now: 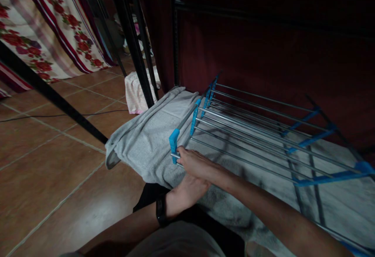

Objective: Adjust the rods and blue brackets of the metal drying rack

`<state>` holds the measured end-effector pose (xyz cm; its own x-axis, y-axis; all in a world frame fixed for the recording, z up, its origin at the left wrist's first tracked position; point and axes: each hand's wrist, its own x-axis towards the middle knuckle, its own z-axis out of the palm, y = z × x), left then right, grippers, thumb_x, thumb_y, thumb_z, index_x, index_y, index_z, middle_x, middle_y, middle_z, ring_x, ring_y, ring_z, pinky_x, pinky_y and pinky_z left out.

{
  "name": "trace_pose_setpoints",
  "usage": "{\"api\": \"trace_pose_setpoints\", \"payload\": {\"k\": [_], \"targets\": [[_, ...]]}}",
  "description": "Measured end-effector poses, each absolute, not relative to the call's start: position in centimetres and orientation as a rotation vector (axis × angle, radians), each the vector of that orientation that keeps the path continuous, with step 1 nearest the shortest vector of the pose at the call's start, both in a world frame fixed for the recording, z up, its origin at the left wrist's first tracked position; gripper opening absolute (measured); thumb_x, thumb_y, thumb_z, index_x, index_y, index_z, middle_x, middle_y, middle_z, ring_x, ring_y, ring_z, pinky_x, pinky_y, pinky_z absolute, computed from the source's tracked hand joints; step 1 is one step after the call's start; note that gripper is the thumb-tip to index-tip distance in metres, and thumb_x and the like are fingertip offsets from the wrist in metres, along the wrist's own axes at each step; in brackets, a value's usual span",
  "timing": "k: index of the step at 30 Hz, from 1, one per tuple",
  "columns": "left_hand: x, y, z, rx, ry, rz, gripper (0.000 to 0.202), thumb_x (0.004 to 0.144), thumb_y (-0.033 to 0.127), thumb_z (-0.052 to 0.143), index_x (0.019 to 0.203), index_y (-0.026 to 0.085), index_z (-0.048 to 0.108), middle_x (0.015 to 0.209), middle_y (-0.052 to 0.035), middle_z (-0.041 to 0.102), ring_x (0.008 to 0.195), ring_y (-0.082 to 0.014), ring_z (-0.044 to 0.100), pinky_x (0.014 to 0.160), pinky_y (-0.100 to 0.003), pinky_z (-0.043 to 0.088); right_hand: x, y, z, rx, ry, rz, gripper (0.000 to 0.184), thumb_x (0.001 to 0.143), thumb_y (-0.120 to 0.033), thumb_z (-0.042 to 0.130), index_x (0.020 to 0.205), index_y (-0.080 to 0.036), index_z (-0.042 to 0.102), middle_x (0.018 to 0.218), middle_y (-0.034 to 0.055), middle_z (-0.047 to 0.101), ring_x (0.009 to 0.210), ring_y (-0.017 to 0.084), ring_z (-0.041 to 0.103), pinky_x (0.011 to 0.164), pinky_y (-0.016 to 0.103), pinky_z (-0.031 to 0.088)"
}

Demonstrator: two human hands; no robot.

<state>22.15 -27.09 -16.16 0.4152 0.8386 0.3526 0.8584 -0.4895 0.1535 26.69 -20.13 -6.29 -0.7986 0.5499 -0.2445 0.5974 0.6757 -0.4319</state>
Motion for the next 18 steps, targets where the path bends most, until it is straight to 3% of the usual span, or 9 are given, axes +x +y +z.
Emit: {"api": "trace_pose_setpoints", "payload": {"k": [2,5,8,13,16,18], "targets": [[21.8,-27.7,-15.5,-2.622,-1.448,-0.681,0.028,0.095,0.006,0.044,0.11,0.013,0.067,0.102,-0.0082,0.075,0.091,-0.0158,0.069,0.089,-0.025,0.055,26.8,-19.9,-6.3,0.933,2.78,-0.783,0.025,0.102,-0.022,0.047,0.125,-0.015,0.052,0.109,0.0119,0.073,0.102,0.022,0.069,0.074,0.028,0.046],[20.5,-29.3,-14.3,-2.652,-1.011,-0.888,0.029,0.098,0.013,0.046,0.12,0.014,0.064,0.111,-0.0076,0.074,0.107,-0.0155,0.066,0.099,-0.026,0.051,27.0,-19.8,-6.5,0.892,2.819,-0.784,0.022,0.102,-0.022,0.045,0.122,-0.017,0.053,0.109,0.0108,0.073,0.1,0.02,0.069,0.072,0.026,0.045],[18.1,-31.1,-13.8,-2.543,-0.815,-1.086,0.025,0.095,0.01,0.05,0.114,0.013,0.066,0.11,-0.0096,0.074,0.116,-0.0197,0.062,0.107,-0.034,0.046,26.9,-19.8,-7.1,0.87,2.864,-0.774,0.022,0.102,-0.019,0.041,0.121,-0.017,0.052,0.107,0.0107,0.073,0.097,0.019,0.07,0.069,0.025,0.044],[13.1,-30.8,-14.1,-1.92,-1.575,-1.727,0.019,0.093,0.007,0.049,0.087,0.02,0.062,0.094,-0.0045,0.065,0.093,-0.0159,0.062,0.086,-0.031,0.049,26.8,-20.2,-8.2,0.911,2.907,-0.737,0.027,0.104,-0.028,0.035,0.123,-0.018,0.051,0.098,0.0098,0.073,0.087,0.022,0.07,0.067,0.029,0.046],[10.9,-28.7,-14.2,-1.594,-1.975,-2.055,0.01,0.092,0.021,0.057,0.101,0.021,0.062,0.101,-0.0044,0.063,0.102,-0.0184,0.061,0.092,-0.033,0.049,26.8,-20.5,-8.5,0.964,2.925,-0.719,0.028,0.105,-0.03,0.034,0.123,-0.02,0.053,0.101,0.0093,0.073,0.087,0.021,0.069,0.071,0.03,0.048],[10.1,-27.4,-14.3,-1.782,-2.143,-2.119,0.028,0.087,0.031,0.065,0.113,0.02,0.063,0.113,-0.0072,0.065,0.114,-0.0231,0.06,0.103,-0.04,0.046,26.9,-20.7,-8.5,0.965,2.941,-0.713,0.028,0.105,-0.029,0.034,0.122,-0.021,0.054,0.104,0.0094,0.073,0.089,0.021,0.069,0.072,0.031,0.048]]}}
